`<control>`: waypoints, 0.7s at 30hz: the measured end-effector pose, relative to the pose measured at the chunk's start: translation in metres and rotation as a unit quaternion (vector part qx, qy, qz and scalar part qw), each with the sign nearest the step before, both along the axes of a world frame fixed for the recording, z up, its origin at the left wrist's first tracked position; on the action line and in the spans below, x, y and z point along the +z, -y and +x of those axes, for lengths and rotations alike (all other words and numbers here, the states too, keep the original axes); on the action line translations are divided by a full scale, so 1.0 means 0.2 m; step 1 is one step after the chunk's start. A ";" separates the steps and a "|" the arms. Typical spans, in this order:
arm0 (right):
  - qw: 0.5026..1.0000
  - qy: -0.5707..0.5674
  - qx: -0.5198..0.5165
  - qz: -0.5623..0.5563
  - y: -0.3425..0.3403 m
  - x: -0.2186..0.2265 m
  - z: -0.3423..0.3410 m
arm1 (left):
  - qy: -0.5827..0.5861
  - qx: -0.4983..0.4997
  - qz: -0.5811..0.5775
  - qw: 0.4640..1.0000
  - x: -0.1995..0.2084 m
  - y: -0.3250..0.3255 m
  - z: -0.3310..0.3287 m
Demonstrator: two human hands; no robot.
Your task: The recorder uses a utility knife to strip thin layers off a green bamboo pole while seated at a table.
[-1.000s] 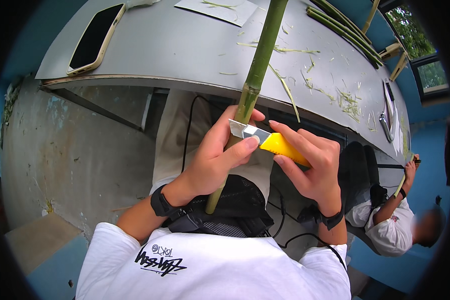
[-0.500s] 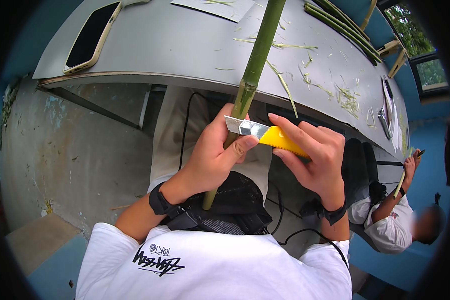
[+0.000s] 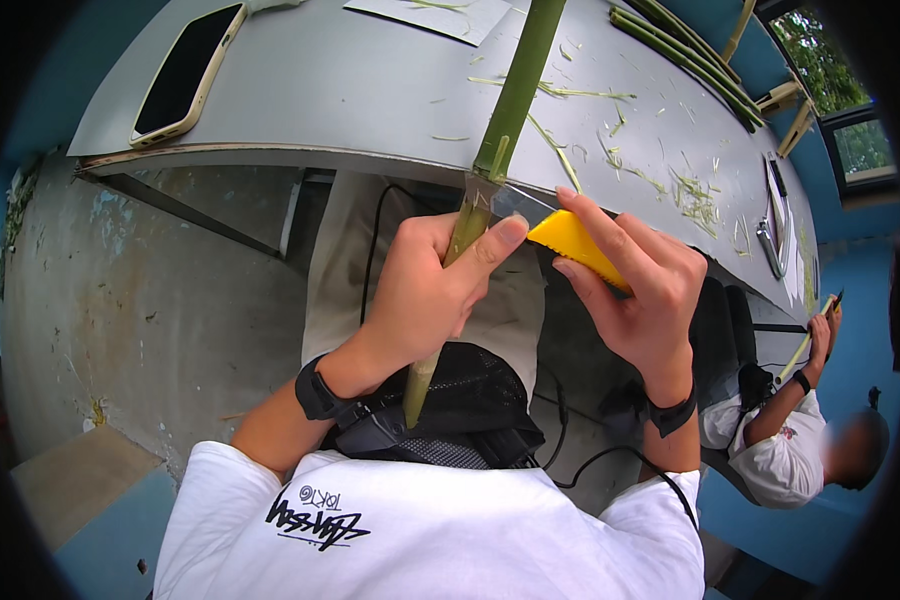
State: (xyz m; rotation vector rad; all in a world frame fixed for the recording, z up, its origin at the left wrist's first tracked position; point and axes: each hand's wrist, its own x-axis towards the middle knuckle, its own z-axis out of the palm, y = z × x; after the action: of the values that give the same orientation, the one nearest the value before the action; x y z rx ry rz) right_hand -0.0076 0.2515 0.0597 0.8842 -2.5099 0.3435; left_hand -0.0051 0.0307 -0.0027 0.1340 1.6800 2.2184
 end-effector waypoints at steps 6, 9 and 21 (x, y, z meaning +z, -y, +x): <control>0.999 0.031 0.005 -0.035 0.01 0.01 0.00 | -0.048 0.017 -0.039 0.998 -0.02 0.00 -0.01; 0.997 0.071 0.017 -0.034 -0.01 0.01 0.02 | -0.073 0.032 -0.018 0.997 -0.02 -0.02 0.04; 0.995 0.096 0.010 -0.021 -0.02 0.01 0.05 | -0.046 -0.036 0.143 0.988 -0.04 -0.03 0.06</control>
State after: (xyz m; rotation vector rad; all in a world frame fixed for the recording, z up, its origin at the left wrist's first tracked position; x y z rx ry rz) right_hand 0.0022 0.2556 0.0616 0.8996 -2.6593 0.5078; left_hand 0.0064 0.0364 -0.0115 0.3672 1.3661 2.4194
